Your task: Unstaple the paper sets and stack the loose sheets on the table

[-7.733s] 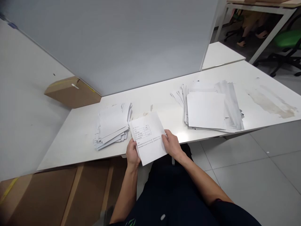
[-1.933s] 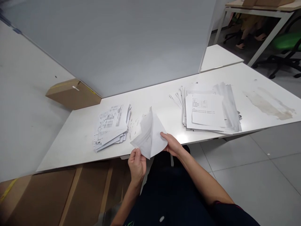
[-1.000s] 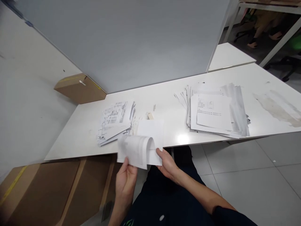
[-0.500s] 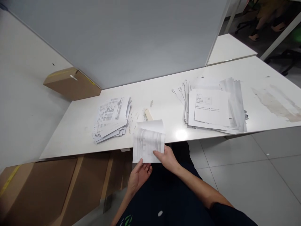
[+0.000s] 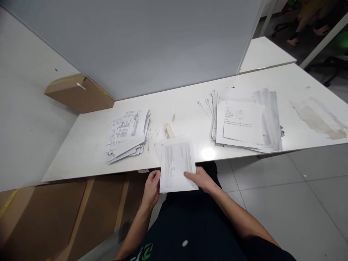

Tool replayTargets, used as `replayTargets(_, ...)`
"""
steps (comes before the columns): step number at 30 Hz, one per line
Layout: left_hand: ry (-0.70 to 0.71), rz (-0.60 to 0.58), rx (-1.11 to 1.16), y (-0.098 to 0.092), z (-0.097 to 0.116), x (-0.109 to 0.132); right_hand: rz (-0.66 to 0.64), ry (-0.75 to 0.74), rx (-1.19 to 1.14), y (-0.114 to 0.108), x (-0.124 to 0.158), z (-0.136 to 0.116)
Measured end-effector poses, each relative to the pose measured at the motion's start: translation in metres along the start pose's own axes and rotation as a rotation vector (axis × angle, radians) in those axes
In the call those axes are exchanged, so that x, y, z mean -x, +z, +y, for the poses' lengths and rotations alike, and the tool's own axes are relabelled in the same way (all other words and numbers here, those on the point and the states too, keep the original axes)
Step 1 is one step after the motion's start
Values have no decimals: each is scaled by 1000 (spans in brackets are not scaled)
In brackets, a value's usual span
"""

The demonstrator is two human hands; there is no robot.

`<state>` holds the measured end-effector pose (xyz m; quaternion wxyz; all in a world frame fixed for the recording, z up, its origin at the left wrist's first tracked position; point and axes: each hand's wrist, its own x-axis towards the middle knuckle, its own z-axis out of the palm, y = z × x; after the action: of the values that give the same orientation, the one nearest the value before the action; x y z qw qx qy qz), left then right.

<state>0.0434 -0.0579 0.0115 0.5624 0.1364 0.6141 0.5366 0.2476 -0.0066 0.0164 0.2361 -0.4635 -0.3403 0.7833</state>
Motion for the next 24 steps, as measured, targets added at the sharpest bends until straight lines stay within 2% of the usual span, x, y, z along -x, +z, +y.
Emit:
replayTargets(2, -10, -21, -27, 2, -2, -4, 3, 13, -25, -3, 1, 2)
replayTargets(5, -34, -112, -32, 9, 1, -7, 33, -46, -28, -4, 0, 2)
replayTargets(9, -40, -161, -28, 19, 5, -6, 162, -143, 21, 1, -4, 9)
replayTargets(11, -11, -147, -72, 21, 8, -2, 201, -198, 87, 4, -3, 12)
replayTargets(14, 158, -83, -221, 24, 16, 5, 226, -298, 220, 6, 5, 4)
replayTargets(18, 440, -22, -217, 30, 39, 9, 269, -512, 342, 7, 12, -32)
replayTargets(21, 557, 15, -128, 38, 55, 2, 250, -648, 300, 10, 3, -60)
replayTargets(24, 611, -2, -72, 46, 63, -10, 220, -691, 172, 13, -14, -73)
